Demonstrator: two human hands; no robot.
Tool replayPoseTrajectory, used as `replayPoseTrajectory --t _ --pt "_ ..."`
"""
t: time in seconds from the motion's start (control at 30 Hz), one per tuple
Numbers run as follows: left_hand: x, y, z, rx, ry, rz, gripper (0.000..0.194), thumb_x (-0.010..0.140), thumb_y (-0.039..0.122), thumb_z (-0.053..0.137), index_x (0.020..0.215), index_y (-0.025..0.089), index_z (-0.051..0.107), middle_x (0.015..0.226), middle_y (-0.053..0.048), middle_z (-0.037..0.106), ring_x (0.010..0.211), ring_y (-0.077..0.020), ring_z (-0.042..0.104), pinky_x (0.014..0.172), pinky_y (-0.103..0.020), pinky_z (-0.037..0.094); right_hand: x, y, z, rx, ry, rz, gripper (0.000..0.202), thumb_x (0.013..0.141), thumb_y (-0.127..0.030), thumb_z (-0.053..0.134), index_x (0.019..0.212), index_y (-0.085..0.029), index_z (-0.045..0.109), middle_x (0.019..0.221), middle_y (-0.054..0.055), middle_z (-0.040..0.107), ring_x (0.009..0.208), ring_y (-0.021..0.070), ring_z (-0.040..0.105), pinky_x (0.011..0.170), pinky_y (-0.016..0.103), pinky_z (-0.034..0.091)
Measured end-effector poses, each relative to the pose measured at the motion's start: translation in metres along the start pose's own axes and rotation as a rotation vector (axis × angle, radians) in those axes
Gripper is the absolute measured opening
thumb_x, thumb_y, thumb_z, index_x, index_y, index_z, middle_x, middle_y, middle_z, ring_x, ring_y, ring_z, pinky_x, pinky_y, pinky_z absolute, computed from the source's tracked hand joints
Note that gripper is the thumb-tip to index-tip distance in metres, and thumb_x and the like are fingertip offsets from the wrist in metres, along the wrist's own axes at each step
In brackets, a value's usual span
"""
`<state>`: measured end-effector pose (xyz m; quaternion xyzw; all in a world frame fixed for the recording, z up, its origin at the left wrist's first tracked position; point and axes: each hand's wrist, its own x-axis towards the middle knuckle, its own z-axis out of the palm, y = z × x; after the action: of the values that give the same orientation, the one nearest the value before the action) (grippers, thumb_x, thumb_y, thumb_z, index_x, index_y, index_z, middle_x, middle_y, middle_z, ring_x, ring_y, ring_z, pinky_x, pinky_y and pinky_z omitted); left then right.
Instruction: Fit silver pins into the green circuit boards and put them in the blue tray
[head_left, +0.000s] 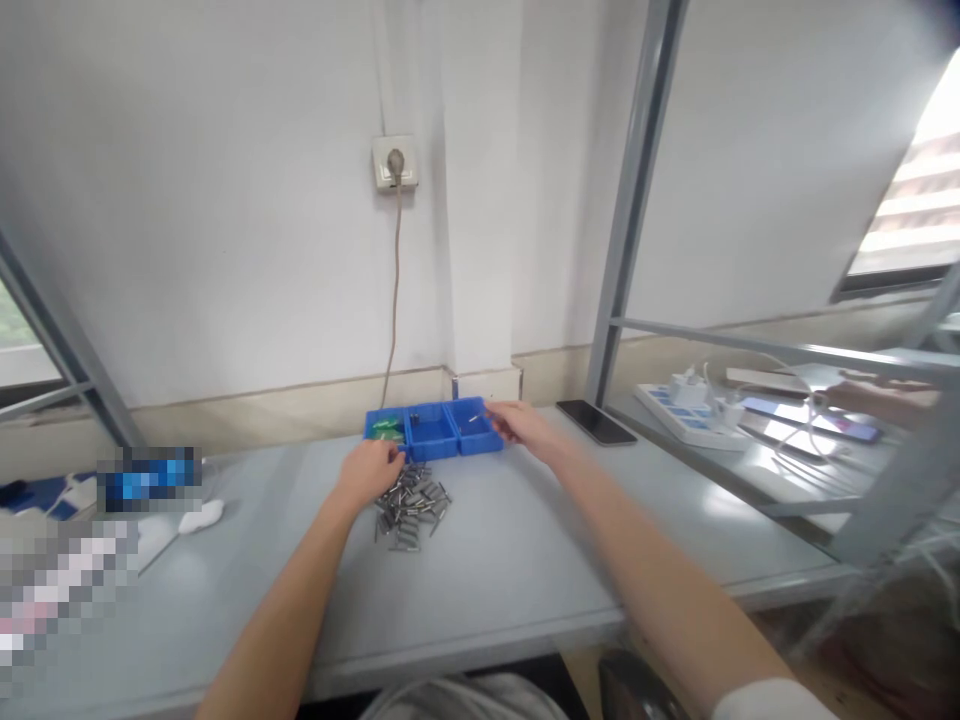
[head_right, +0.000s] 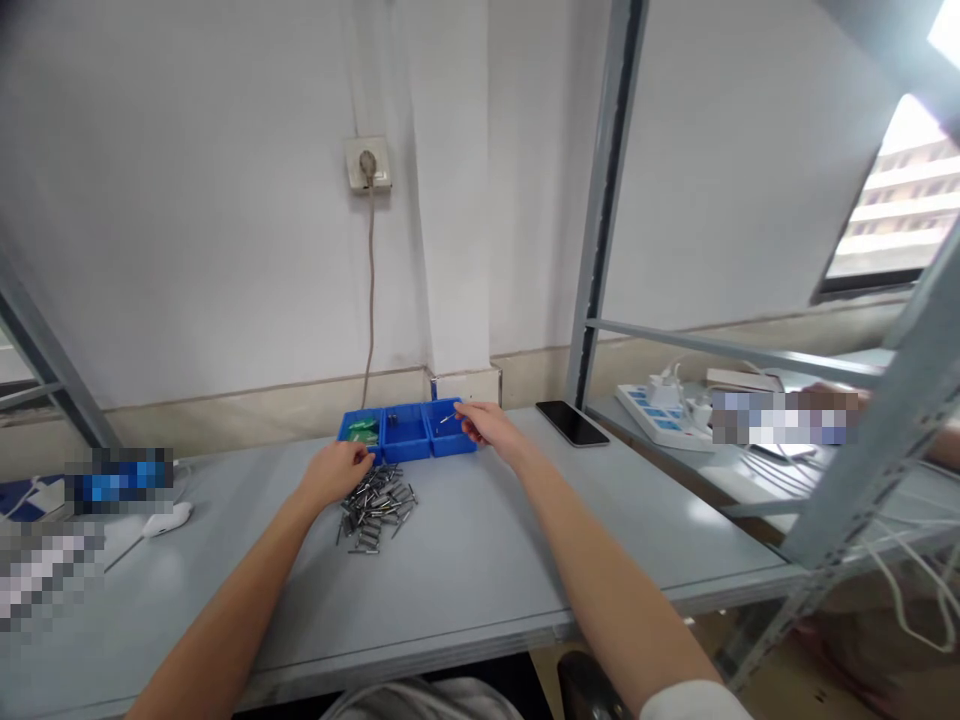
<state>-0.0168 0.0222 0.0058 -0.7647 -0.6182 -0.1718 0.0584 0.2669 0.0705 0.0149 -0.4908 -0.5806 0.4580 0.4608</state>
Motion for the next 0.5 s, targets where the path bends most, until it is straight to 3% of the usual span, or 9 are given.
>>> replayPoseTrajectory --t 0.2,0.5 --pt "-0.001 -0.001 0.003 -0.036 -0.073 0.047 0.023 0.086 0.035 0.051 0.082 0.025 0.072 0.084 -0.006 0.072 0.082 -0.0230 0.066 0.066 -0.028 0.045 -0.005 -0.003 0.012 -0.218 0.012 -0.080 0.027 0.080 -0.044 0.061 0.081 -0.017 0.062 0.067 0.002 0.062 0.049 0.0106 0.046 0.048 0.025 0.034" --pt "0.001 0.002 0.012 -0.031 -0.093 0.032 0.021 0.086 0.033 0.055 0.090 0.026 0.075 0.091 -0.008 0.073 0.090 -0.0249 0.067 0.075 -0.032 0.048 -0.018 0.000 0.049 -0.406 -0.222 -0.334 0.023 0.084 -0.039 0.058 0.091 -0.019 0.068 0.068 0.001 0.065 0.066 0.0150 0.059 0.062 0.027 0.042"
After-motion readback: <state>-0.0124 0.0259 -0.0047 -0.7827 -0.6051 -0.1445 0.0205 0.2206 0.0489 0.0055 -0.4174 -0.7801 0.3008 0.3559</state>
